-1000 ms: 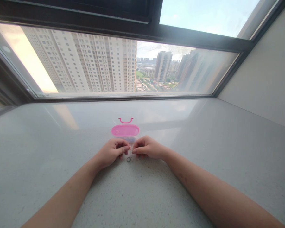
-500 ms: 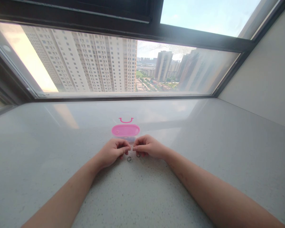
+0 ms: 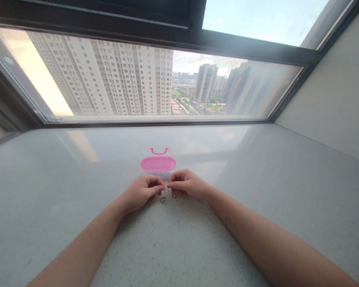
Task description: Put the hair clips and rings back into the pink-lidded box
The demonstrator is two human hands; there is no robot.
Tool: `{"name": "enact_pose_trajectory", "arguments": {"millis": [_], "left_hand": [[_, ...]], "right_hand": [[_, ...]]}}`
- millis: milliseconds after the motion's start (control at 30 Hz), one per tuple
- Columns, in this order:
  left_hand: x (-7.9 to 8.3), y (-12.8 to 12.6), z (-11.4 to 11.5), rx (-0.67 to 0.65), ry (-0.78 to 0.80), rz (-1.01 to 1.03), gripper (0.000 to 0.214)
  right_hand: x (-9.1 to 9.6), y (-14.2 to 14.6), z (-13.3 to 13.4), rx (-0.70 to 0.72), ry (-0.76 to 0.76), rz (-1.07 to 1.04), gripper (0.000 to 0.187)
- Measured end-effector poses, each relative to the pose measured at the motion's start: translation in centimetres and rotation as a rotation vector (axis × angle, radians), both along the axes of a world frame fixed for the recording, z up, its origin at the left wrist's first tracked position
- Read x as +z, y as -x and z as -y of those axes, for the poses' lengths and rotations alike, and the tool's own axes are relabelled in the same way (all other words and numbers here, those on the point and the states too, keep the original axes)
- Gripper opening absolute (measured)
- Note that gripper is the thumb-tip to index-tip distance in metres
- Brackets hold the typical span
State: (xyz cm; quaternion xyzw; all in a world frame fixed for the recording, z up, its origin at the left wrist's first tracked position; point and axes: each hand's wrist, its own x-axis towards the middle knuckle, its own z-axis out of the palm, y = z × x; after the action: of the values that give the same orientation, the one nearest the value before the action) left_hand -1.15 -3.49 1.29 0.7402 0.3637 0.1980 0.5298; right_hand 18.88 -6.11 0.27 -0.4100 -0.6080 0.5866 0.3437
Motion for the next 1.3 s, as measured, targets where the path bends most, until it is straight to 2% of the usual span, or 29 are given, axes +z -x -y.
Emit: {"name": "enact_pose_trajectory", "arguments": {"millis": [633,867,1300], "left_hand": [[0.4,-0.1,0.1,-0.014,-0.036,-0.033,0.018],[0.1,-0.2,-0.1,-0.041,-0.041,-0.034,0.017],[-0.6,0.0,-0.2,-0.009,-0.059,-0.022,0.017]], "right_hand": [[-0.1,0.0,-0.1,-0.033,-0.016,-0.004,0.024],[-0.1,0.1,-0.1,-0.045,-0.001,-0.029,0.024],[-0.5,0.1,-0.3,-0.065,-0.017,-0.035,0.027]]}}
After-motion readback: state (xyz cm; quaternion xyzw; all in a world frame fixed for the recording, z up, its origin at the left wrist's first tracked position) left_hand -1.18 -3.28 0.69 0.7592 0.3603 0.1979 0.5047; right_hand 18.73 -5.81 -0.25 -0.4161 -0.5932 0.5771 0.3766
